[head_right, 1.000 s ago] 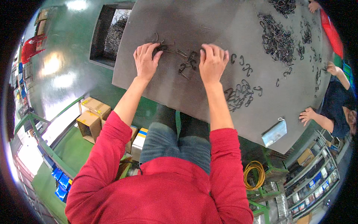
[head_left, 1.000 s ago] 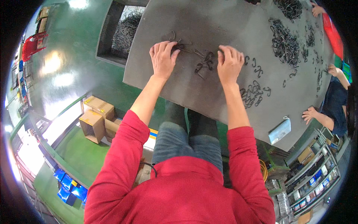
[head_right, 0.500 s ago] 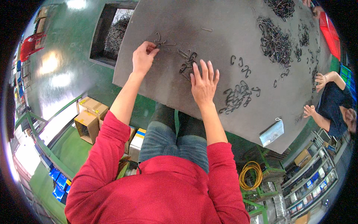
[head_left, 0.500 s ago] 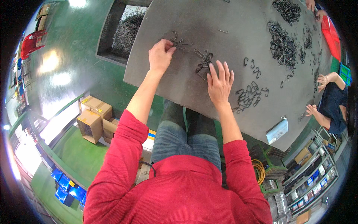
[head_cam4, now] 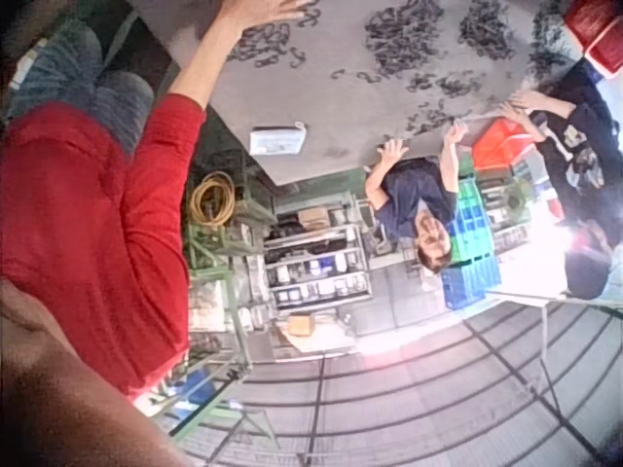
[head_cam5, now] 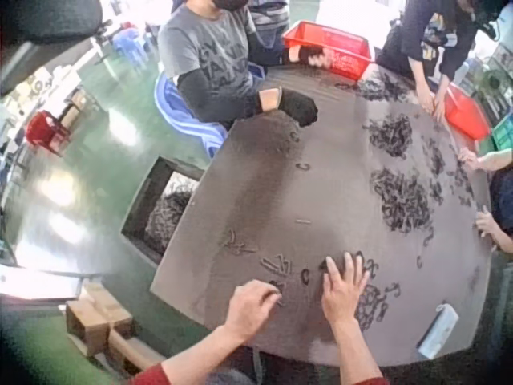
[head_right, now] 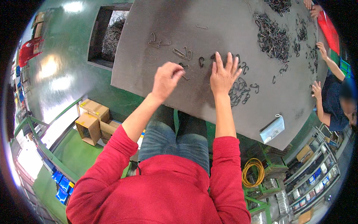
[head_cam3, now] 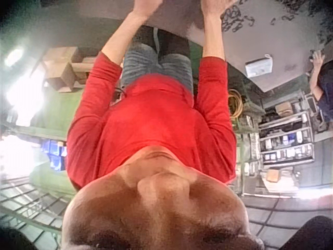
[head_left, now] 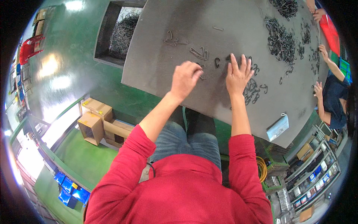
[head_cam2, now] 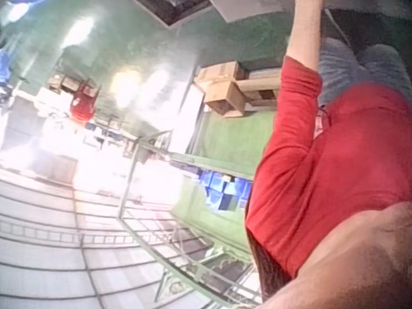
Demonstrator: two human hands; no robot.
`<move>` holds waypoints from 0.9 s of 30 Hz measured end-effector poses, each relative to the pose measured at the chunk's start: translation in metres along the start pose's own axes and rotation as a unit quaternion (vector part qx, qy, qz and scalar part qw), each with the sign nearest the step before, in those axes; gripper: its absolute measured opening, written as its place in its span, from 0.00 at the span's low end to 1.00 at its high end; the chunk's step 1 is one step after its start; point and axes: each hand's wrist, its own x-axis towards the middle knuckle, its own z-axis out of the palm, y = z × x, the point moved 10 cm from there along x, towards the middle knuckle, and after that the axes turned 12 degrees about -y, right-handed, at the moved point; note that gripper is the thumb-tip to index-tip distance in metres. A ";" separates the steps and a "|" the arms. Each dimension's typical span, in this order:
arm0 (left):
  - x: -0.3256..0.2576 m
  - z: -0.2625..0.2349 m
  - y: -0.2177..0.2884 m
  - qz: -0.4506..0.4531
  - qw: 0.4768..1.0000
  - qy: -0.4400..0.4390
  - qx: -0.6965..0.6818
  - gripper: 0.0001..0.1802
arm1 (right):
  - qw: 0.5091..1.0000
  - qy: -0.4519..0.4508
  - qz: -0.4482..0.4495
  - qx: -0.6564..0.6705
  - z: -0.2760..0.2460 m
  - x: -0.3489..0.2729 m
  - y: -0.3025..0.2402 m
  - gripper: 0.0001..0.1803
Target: The person sorts small metal hooks on a table by hand, separating them into piles and occasionally moving them into a mesh bin. The person works alongside others at the same table, each handling their own portion of the parts.
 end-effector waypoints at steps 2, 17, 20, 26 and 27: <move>-0.007 0.019 0.015 0.027 0.998 -0.041 0.040 0.15 | 0.999 0.007 0.021 0.034 -0.001 -0.011 0.010 0.23; -0.007 0.006 0.010 0.016 0.998 0.048 0.036 0.08 | 0.992 0.033 0.019 0.123 0.004 -0.059 -0.001 0.27; -0.020 0.021 0.024 0.020 0.996 0.024 0.080 0.21 | 0.993 0.036 -0.005 0.114 0.005 -0.061 -0.012 0.30; -0.032 0.047 -0.012 -0.017 0.956 -0.029 0.291 0.35 | 0.990 -0.071 -0.105 -0.061 0.042 -0.042 -0.036 0.32; -0.028 0.060 -0.021 -0.001 0.952 -0.076 0.298 0.35 | 0.994 -0.053 -0.067 -0.066 0.035 -0.034 -0.024 0.31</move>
